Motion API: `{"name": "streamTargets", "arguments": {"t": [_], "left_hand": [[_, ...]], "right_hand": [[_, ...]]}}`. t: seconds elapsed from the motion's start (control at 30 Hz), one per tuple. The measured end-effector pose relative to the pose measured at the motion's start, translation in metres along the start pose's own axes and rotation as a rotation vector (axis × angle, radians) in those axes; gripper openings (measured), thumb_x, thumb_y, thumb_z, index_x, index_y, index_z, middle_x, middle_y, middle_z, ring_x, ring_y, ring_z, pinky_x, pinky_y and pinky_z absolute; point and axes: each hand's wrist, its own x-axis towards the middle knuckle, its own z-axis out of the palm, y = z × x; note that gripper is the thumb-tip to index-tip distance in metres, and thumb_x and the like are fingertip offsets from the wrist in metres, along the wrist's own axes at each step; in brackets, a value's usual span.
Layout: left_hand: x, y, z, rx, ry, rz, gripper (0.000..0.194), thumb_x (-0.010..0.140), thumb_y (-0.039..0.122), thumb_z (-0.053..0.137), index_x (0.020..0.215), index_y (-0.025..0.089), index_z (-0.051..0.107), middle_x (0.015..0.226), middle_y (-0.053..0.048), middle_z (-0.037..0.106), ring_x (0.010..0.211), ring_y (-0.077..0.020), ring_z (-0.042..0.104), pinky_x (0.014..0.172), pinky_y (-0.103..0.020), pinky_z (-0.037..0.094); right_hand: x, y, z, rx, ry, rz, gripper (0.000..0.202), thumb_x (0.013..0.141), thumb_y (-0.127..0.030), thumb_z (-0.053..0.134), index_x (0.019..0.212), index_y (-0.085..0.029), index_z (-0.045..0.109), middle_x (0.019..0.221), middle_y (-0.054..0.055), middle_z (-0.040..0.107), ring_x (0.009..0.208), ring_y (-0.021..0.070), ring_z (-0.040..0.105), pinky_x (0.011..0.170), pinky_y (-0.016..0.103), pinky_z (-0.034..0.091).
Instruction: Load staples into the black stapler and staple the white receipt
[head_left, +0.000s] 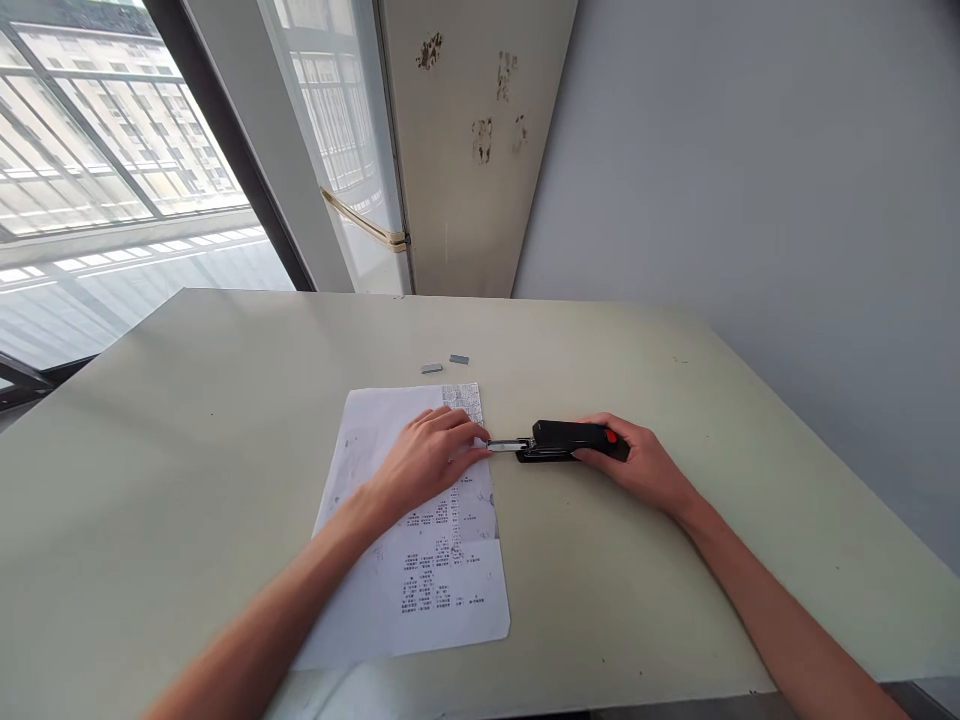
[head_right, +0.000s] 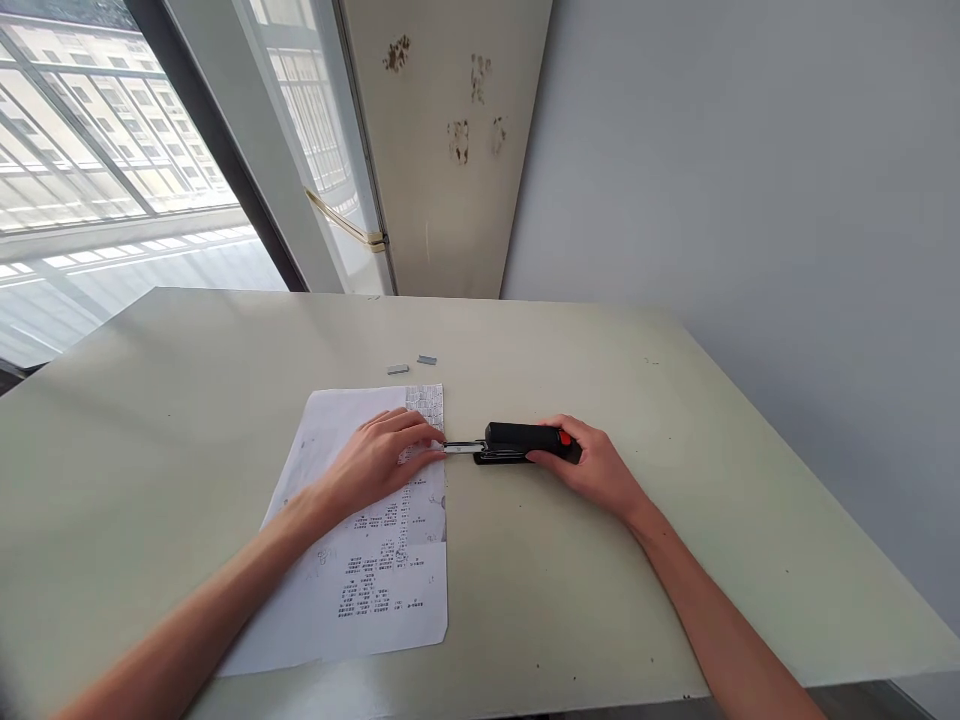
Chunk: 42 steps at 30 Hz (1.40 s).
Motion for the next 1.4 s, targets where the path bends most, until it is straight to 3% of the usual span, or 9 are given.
{"name": "streamTargets", "arguments": {"t": [0.13,0.27,0.37,0.47,0.6,0.9,1.07,1.23,1.4], "left_hand": [[0.007,-0.017,-0.014,-0.028,0.059,-0.135,0.042,0.099,0.061,0.060,0.123,0.028,0.070,0.101,-0.004,0.073,0.094,-0.0250,0.069,0.088,-0.041,0.054],[0.027,-0.052,-0.027,0.087,0.271,-0.348,0.033,0.104,0.047,0.053,0.121,0.024,0.069,0.107,-0.008,0.068,0.103,-0.0277,0.064,0.096,-0.044,0.051],[0.044,-0.079,-0.027,0.116,0.266,-0.433,0.034,0.097,0.046,0.063,0.120,0.022,0.070,0.118,-0.011,0.062,0.122,-0.0342,0.055,0.109,-0.053,0.045],[0.052,-0.092,-0.021,0.096,0.248,-0.449,0.029,0.095,0.047,0.064,0.104,0.021,0.074,0.119,-0.013,0.062,0.125,-0.0368,0.051,0.111,-0.056,0.043],[0.049,-0.089,-0.017,0.037,0.268,-0.410,0.030,0.099,0.048,0.057,0.097,0.022,0.072,0.112,-0.011,0.069,0.116,-0.0334,0.057,0.109,-0.055,0.043],[0.041,-0.066,-0.018,-0.263,0.276,-0.387,0.049,0.105,0.061,0.048,0.123,0.021,0.071,0.110,-0.009,0.081,0.102,-0.0234,0.074,0.091,-0.034,0.058],[0.039,-0.071,-0.017,0.012,0.287,-0.359,0.041,0.107,0.053,0.049,0.117,0.023,0.075,0.114,-0.008,0.080,0.095,-0.0233,0.072,0.087,-0.036,0.056],[0.050,-0.084,-0.022,0.192,0.216,-0.292,0.033,0.106,0.042,0.053,0.109,0.021,0.077,0.113,-0.013,0.078,0.113,-0.0335,0.063,0.104,-0.052,0.045],[0.078,-0.086,-0.022,0.266,0.146,-0.210,0.028,0.103,0.036,0.058,0.120,0.022,0.074,0.127,-0.014,0.071,0.126,-0.0344,0.055,0.109,-0.052,0.041]], "right_hand": [[0.001,0.002,0.002,0.022,-0.012,0.003,0.047,0.086,-0.065,0.074,0.117,-0.030,0.073,0.104,0.004,0.076,0.090,0.0261,0.068,0.083,0.040,0.055],[0.001,0.000,0.002,0.035,-0.006,0.000,0.045,0.086,-0.063,0.075,0.116,-0.030,0.073,0.104,0.004,0.076,0.091,0.0257,0.068,0.084,0.039,0.055],[0.001,-0.002,0.002,0.041,-0.015,-0.013,0.045,0.087,-0.063,0.074,0.117,-0.029,0.073,0.104,0.004,0.077,0.091,0.0260,0.068,0.083,0.040,0.055],[0.001,-0.003,0.002,0.051,-0.024,-0.016,0.044,0.087,-0.062,0.074,0.117,-0.029,0.073,0.102,0.004,0.077,0.090,0.0257,0.068,0.083,0.040,0.055],[0.002,-0.007,0.001,0.089,-0.042,-0.005,0.042,0.088,-0.058,0.075,0.118,-0.030,0.073,0.102,0.003,0.076,0.091,0.0246,0.069,0.085,0.039,0.054],[0.002,-0.008,0.000,0.044,-0.038,-0.015,0.039,0.090,-0.059,0.072,0.116,-0.030,0.073,0.099,0.002,0.075,0.088,0.0235,0.066,0.081,0.037,0.053],[0.002,-0.004,0.001,0.034,-0.043,-0.016,0.039,0.090,-0.060,0.072,0.118,-0.032,0.072,0.103,0.002,0.076,0.090,0.0242,0.067,0.084,0.038,0.054],[0.003,-0.005,0.002,0.030,-0.035,-0.011,0.038,0.090,-0.059,0.072,0.118,-0.032,0.072,0.105,0.002,0.076,0.091,0.0242,0.067,0.084,0.038,0.054],[0.002,-0.007,0.002,0.033,-0.044,-0.024,0.038,0.091,-0.058,0.072,0.118,-0.031,0.073,0.100,0.002,0.076,0.090,0.0242,0.067,0.083,0.038,0.053]]}}
